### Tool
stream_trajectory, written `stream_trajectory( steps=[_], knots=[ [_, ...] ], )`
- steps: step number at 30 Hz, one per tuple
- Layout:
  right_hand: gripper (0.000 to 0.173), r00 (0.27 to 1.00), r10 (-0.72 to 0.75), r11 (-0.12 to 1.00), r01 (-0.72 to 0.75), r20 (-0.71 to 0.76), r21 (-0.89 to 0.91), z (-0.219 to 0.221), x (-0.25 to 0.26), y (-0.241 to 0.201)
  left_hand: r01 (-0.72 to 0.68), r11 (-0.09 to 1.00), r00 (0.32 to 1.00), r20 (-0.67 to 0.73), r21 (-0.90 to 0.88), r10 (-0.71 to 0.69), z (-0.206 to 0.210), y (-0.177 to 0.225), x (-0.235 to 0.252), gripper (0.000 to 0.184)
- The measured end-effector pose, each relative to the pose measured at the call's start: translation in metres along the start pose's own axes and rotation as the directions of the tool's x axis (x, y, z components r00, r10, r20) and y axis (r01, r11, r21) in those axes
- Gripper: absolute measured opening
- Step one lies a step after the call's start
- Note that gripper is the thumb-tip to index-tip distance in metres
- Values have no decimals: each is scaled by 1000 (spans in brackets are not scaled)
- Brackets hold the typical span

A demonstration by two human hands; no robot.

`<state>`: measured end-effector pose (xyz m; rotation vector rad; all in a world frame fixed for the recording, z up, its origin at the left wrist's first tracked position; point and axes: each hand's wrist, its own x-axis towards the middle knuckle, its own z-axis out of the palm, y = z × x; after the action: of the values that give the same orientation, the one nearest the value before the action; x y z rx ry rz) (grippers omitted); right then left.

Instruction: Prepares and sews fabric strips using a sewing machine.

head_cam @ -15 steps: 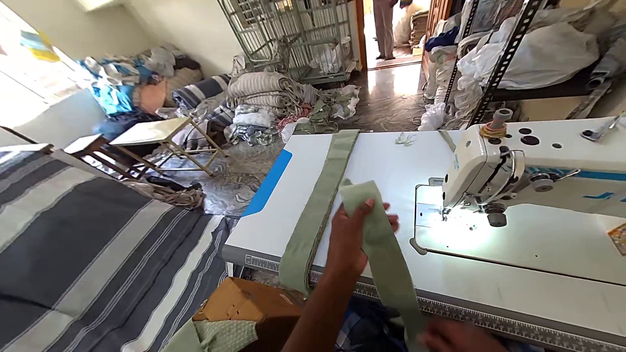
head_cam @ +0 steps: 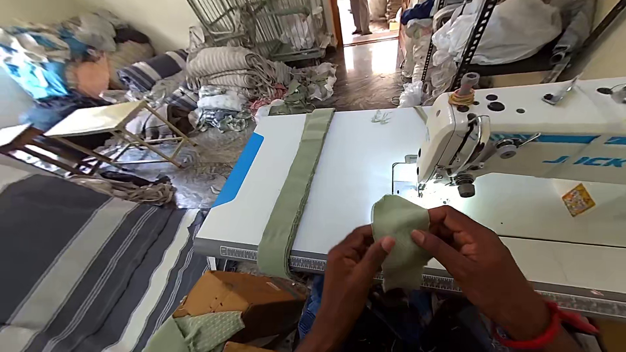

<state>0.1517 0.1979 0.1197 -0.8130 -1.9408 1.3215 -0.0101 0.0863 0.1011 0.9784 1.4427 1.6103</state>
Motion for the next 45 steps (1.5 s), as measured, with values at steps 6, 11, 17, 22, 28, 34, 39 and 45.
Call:
stream_trajectory(
  steps=[6,11,17,22,28,34,39,45],
  knots=[
    [26,999,-22,999,20,-27,-50,-7,-9,1,53,999,999,-5,-8,-53,2,23,17,18],
    [17,998,2,998,-6,-62,-57,-16,-4,-5,32,996,997,63,80,-37,5,23,15,24],
    [16,994,-84,996,84,-63,-3,-24,-7,-9,-21,1000,994,108,-15,22,2,37,12,16],
    [15,942,-325,927,335,-85,167,-26,-1,-3,-270,960,929,241,-80,281,-1,45,12,20],
    [26,961,-215,961,239,-173,136,-10,0,-14,-388,852,920,89,352,383,10,56,7,16],
    [21,969,-24,967,85,-247,242,3,-6,-21,-198,956,969,-105,214,224,17,48,10,10],
    [17,995,2,900,41,-98,433,-2,-6,-21,7,858,999,46,-514,19,26,38,9,18],
    [15,751,-481,853,283,-452,-438,17,0,-16,-170,900,978,-179,-402,105,56,30,6,13]
  ],
)
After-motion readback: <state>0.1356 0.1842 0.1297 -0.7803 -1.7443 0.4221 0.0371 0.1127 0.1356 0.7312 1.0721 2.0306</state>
